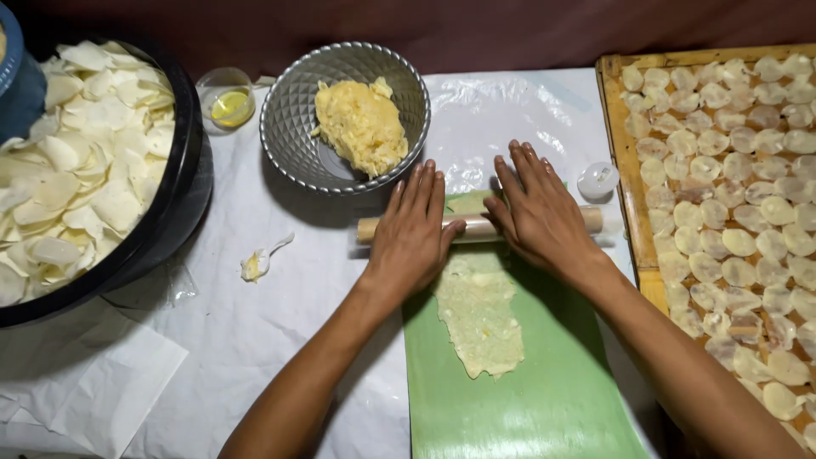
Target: Rolling out dough into thin circles using a rolling pin and placing them on a drying tray
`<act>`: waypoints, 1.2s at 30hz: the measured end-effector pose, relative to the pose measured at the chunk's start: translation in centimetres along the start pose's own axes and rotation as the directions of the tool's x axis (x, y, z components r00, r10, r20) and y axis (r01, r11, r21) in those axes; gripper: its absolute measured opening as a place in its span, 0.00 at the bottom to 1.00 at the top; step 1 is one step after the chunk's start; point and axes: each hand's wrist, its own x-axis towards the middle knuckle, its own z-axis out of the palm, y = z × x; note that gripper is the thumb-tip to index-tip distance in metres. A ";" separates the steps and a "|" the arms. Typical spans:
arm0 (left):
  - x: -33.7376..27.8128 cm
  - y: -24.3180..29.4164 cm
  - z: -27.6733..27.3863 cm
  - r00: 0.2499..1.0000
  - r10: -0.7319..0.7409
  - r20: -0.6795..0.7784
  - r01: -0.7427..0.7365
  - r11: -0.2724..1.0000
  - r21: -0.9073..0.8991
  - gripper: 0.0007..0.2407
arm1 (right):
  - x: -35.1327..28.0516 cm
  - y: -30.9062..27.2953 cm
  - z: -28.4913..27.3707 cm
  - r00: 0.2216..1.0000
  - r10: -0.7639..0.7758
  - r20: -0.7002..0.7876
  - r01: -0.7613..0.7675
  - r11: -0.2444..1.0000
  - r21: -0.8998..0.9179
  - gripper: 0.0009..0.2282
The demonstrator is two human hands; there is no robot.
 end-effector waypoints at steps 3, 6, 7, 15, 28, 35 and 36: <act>0.3 -2.4 1.8 0.999 0.052 0.008 -0.052 0.996 0.067 0.29 | 1.2 0.3 0.4 0.999 0.035 0.006 -0.036 0.996 0.084 0.24; -1.3 -3.7 2.8 0.989 0.124 0.083 -0.135 0.982 0.133 0.28 | -0.4 0.6 1.3 1.000 -0.002 -0.005 0.003 0.997 0.077 0.23; -2.1 -4.0 2.7 0.979 0.164 0.118 -0.181 0.971 0.155 0.29 | -1.2 0.6 1.7 0.998 -0.046 -0.030 0.047 0.998 0.033 0.22; 2.2 -4.4 2.5 0.968 0.236 -0.088 -0.225 0.967 0.116 0.13 | 1.3 1.6 1.8 0.989 0.099 -0.112 -0.084 0.988 0.131 0.18; -2.6 0.3 -3.4 0.977 0.055 0.208 -0.033 0.994 -0.107 0.26 | -3.9 -1.9 -0.4 0.998 -0.005 -0.059 0.006 1.000 0.019 0.25; -3.4 -2.9 0.7 0.998 0.025 0.062 -0.017 0.992 -0.122 0.20 | -3.9 0.4 1.3 0.991 -0.013 -0.130 0.013 1.000 -0.001 0.16; -2.6 -3.1 0.4 1.000 0.010 -0.016 -0.012 0.997 -0.072 0.21 | -2.6 0.2 0.8 0.982 -0.025 -0.190 0.027 1.000 0.008 0.17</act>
